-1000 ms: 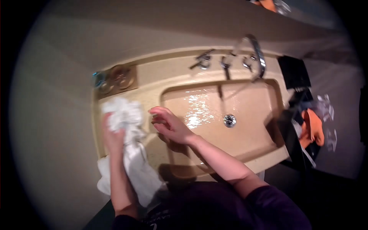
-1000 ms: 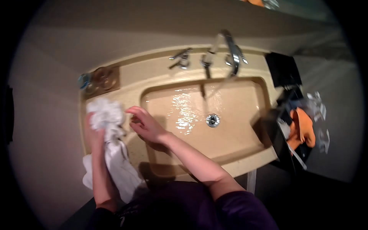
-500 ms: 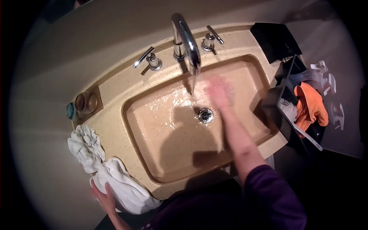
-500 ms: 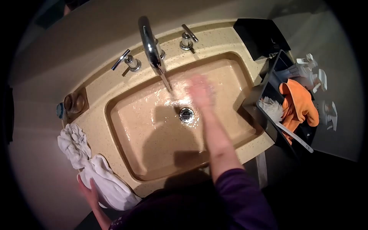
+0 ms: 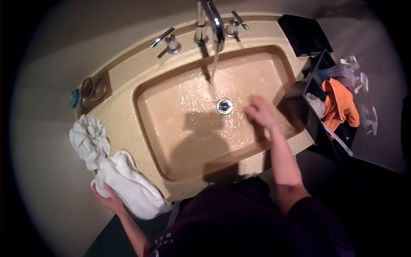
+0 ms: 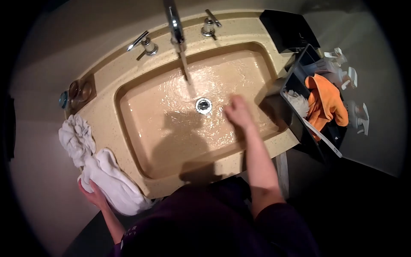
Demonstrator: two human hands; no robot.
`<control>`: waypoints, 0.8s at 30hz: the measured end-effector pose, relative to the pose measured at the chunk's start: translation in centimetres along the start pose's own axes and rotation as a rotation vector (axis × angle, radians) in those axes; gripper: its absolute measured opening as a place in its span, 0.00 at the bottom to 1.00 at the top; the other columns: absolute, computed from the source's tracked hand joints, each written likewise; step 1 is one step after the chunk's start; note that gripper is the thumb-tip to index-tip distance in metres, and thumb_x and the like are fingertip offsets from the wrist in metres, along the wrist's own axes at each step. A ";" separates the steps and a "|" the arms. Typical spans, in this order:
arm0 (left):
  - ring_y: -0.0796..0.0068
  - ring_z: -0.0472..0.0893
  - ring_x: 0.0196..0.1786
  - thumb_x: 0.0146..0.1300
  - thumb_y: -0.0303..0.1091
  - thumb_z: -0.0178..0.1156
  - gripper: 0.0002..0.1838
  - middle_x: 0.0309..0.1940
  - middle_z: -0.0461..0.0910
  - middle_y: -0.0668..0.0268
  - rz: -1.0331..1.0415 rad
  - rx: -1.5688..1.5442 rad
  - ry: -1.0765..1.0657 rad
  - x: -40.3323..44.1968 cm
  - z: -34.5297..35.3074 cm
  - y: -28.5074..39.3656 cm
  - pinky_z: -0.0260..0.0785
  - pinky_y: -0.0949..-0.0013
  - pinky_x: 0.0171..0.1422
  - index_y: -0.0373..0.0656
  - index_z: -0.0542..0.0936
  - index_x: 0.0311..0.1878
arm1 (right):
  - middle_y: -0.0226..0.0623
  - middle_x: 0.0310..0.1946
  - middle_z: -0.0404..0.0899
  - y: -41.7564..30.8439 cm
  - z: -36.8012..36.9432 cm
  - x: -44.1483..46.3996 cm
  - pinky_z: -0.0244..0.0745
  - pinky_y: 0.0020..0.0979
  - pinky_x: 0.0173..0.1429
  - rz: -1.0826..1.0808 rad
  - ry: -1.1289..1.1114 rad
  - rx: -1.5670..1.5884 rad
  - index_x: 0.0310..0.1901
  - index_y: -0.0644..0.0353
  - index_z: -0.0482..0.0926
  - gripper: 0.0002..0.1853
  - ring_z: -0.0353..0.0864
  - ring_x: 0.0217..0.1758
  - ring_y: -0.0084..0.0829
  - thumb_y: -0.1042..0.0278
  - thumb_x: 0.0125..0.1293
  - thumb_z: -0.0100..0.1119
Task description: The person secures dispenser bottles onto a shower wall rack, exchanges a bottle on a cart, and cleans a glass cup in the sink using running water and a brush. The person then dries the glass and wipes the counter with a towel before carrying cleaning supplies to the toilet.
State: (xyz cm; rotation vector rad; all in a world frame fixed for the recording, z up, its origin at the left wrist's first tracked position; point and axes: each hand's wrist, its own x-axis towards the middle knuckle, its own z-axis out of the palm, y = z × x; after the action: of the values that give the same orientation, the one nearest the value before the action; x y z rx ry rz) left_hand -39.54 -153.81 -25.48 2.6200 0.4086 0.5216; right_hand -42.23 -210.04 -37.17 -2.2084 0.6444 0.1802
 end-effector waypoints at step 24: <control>0.51 0.48 0.72 0.54 0.54 0.58 0.43 0.68 0.54 0.51 0.633 -0.185 0.170 23.5 1.3 14.8 0.39 0.44 0.72 0.42 0.56 0.68 | 0.50 0.52 0.70 -13.4 10.5 -7.3 0.65 0.36 0.61 -0.632 -0.376 -0.062 0.56 0.63 0.69 0.24 0.68 0.57 0.47 0.63 0.60 0.57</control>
State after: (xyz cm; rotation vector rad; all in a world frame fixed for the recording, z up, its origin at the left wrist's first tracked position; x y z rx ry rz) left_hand -15.32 -158.55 -12.76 2.4949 -0.4242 0.9325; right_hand -40.88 -192.09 -32.66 -2.2408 -0.2724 0.2761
